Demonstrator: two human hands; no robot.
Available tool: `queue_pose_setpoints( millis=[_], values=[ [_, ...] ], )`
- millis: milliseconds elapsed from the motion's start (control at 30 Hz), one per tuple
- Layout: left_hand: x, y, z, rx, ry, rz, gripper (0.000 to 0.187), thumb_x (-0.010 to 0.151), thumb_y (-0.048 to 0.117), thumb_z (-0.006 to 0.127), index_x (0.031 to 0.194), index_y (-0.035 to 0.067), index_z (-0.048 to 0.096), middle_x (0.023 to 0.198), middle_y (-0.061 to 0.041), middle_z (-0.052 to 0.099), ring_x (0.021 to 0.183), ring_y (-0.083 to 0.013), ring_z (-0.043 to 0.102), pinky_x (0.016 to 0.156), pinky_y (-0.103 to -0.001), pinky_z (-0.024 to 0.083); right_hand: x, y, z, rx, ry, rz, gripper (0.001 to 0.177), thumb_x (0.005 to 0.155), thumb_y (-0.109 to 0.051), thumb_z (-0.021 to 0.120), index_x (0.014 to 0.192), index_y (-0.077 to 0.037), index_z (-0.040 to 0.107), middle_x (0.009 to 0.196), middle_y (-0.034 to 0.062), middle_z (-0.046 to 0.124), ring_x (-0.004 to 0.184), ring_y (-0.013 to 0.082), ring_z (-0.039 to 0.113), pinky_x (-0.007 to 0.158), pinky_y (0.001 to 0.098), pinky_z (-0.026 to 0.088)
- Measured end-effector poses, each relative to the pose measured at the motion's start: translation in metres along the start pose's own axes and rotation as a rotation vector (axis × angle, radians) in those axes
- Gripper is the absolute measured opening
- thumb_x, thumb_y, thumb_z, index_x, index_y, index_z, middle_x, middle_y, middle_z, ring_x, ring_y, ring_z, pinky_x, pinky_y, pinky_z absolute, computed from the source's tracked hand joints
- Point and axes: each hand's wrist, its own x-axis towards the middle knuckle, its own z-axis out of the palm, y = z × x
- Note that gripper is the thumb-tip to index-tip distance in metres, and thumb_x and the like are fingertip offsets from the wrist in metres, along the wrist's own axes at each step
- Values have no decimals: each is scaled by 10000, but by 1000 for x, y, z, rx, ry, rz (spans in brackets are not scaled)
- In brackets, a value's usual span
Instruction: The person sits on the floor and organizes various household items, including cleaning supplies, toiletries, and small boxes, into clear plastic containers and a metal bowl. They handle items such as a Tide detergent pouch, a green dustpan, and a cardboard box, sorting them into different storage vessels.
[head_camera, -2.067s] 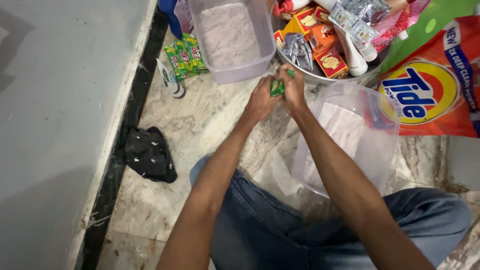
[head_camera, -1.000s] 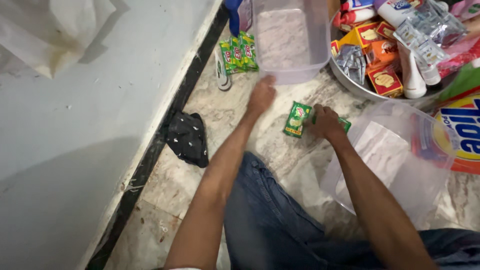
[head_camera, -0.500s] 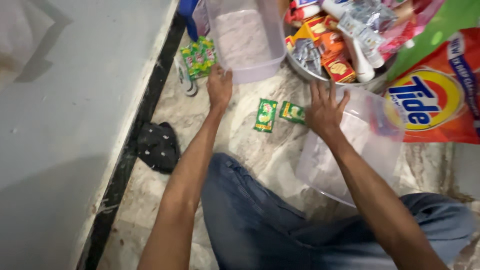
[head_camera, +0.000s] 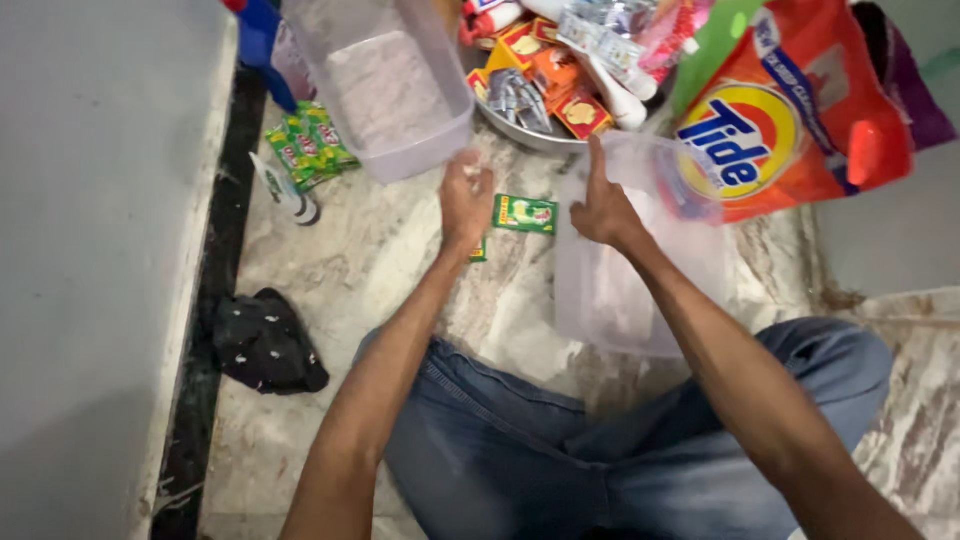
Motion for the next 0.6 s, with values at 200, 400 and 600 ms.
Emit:
queue_pose_setpoints(
  millis=[200, 400, 600],
  values=[
    [-46, 54, 65, -240, -660, -432, 771, 879, 675, 605, 1384, 122, 421, 1033, 43, 610, 931, -139, 638, 696, -381, 622, -34, -15, -48, 209, -19, -346, 1021, 850, -7, 601, 1644, -185, -15, 1487, 250, 519, 915, 291, 771, 784, 426, 632],
    [-50, 114, 54, -174, -515, -288, 808, 859, 671, 675, 1272, 11, 461, 826, -70, 665, 755, -164, 657, 687, -314, 550, -93, -45, -92, -168, -20, -168, 710, 904, -62, 603, 1528, -90, 266, 1172, 197, 726, 810, 316, 782, 790, 437, 602],
    [-44, 156, 21, -294, -317, -125, 489, 954, 514, 679, 990, 32, 600, 720, -17, 654, 641, -102, 652, 588, -270, 547, -170, -114, -148, -361, 81, -330, 494, 900, -133, 590, 1375, -101, 458, 873, 126, 787, 807, 322, 751, 755, 475, 563]
  ],
)
